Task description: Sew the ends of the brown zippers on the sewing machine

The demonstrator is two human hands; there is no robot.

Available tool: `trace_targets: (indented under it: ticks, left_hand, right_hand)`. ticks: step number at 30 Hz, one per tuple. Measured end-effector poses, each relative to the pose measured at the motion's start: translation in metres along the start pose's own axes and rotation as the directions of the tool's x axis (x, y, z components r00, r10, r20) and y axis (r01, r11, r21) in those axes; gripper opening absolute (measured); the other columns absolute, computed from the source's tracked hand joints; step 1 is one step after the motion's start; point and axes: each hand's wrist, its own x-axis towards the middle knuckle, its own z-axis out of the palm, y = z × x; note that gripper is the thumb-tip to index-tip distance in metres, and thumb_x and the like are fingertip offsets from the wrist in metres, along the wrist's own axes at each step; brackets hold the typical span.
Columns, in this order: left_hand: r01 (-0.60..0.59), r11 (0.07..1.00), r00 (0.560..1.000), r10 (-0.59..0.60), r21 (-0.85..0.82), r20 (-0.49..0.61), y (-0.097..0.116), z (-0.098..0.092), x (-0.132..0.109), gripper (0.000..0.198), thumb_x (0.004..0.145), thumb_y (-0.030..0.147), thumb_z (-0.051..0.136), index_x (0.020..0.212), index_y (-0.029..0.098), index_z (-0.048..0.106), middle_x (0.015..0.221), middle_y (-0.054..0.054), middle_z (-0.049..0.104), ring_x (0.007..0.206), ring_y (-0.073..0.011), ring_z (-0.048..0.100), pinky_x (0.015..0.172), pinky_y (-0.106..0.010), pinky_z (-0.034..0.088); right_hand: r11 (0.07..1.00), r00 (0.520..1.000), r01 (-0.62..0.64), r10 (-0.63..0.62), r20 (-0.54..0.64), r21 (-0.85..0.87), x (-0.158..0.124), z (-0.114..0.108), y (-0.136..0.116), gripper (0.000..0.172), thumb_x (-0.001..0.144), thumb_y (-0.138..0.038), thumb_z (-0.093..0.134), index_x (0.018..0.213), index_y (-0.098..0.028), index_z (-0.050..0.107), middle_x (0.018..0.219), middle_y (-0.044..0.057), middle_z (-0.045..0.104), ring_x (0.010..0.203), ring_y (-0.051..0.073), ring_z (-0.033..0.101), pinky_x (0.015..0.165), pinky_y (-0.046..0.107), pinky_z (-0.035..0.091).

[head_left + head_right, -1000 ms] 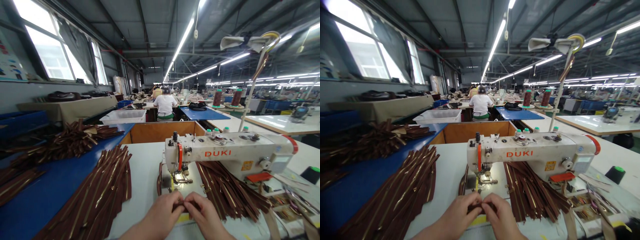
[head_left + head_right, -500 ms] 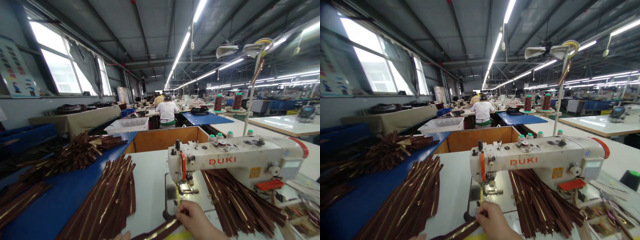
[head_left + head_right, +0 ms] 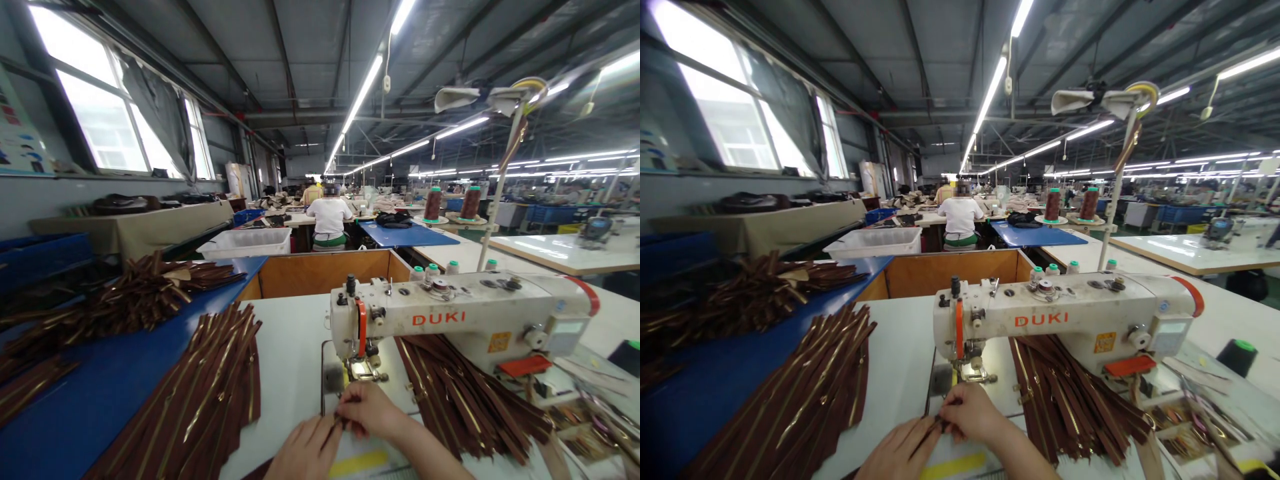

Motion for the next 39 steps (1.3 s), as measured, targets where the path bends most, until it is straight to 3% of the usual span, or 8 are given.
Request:
trace_targets:
  ticks: [5,9,12,14,20,26,39]
  left_hand:
    - [0.103,0.975,0.995,-0.098,-0.197,0.034,0.012,-0.005,0.030,0.030,0.085,-0.001,0.041,0.103,0.015,0.059,0.095,-0.006,0.066,0.085,-0.0189,0.062,0.080,-0.032,0.053]
    - [0.166,0.929,0.986,-0.146,-0.331,0.083,0.010,-0.010,0.033,0.031,0.085,-0.001,0.045,0.109,0.016,0.057,0.096,-0.005,0.064,0.089,-0.0184,0.060,0.083,-0.032,0.053]
    - [0.189,0.904,0.981,-0.153,-0.384,0.123,0.009,-0.010,0.034,0.025,0.086,0.003,0.049,0.106,0.015,0.059,0.097,-0.005,0.063,0.091,-0.0197,0.058,0.084,-0.034,0.053]
    - [0.208,0.888,0.978,-0.175,-0.410,0.118,0.010,-0.009,0.034,0.022,0.087,0.005,0.048,0.101,0.015,0.061,0.095,-0.005,0.063,0.090,-0.0198,0.058,0.082,-0.034,0.053]
    - [0.255,0.800,0.953,-0.303,-0.543,0.000,0.012,-0.009,0.039,0.022,0.091,0.011,0.044,0.095,0.019,0.065,0.087,-0.004,0.063,0.084,-0.0175,0.058,0.077,-0.032,0.053]
    - [0.277,0.756,0.939,-0.343,-0.593,0.000,0.012,-0.014,0.041,0.019,0.091,0.014,0.048,0.091,0.019,0.066,0.085,-0.003,0.063,0.083,-0.0173,0.059,0.076,-0.032,0.053]
    - [0.251,0.756,0.953,-0.303,-0.604,0.017,0.010,-0.013,0.036,0.025,0.091,0.009,0.042,0.101,0.017,0.064,0.091,-0.005,0.064,0.088,-0.0178,0.058,0.080,-0.033,0.053]
  right_hand:
    - [0.999,1.000,0.005,-0.005,0.021,-0.033,-0.001,-0.007,-0.003,0.020,0.081,-0.012,0.049,0.062,-0.018,0.051,0.043,-0.008,0.049,0.032,0.006,0.040,0.037,0.017,0.030]
    - [0.992,0.991,0.095,-0.102,-0.084,-0.083,-0.008,-0.020,0.008,0.017,0.083,-0.011,0.046,0.076,-0.018,0.060,0.052,-0.006,0.052,0.041,0.008,0.045,0.045,0.020,0.035]
    - [0.920,0.917,0.318,-0.360,-0.173,-0.230,-0.019,-0.033,0.021,0.023,0.076,-0.006,0.051,0.087,-0.019,0.066,0.067,-0.003,0.058,0.061,0.012,0.055,0.061,0.023,0.042]
    - [0.840,0.854,0.435,-0.499,-0.148,-0.324,-0.027,-0.039,0.026,0.029,0.071,-0.002,0.052,0.086,-0.019,0.068,0.078,0.001,0.061,0.072,0.014,0.057,0.067,0.024,0.044]
    - [0.713,0.779,0.521,-0.622,-0.081,-0.469,-0.030,-0.034,0.028,0.026,0.072,-0.001,0.060,0.084,-0.021,0.070,0.082,0.002,0.064,0.088,0.017,0.057,0.082,0.029,0.044]
    - [0.711,0.778,0.509,-0.621,-0.094,-0.485,-0.021,-0.033,0.028,0.014,0.077,-0.006,0.066,0.076,-0.019,0.071,0.077,0.002,0.065,0.080,0.016,0.058,0.076,0.026,0.044]
    - [0.693,0.827,0.430,-0.559,-0.056,-0.578,-0.020,-0.037,0.020,0.011,0.080,-0.008,0.063,0.073,-0.016,0.066,0.074,0.001,0.062,0.080,0.015,0.055,0.075,0.025,0.039]
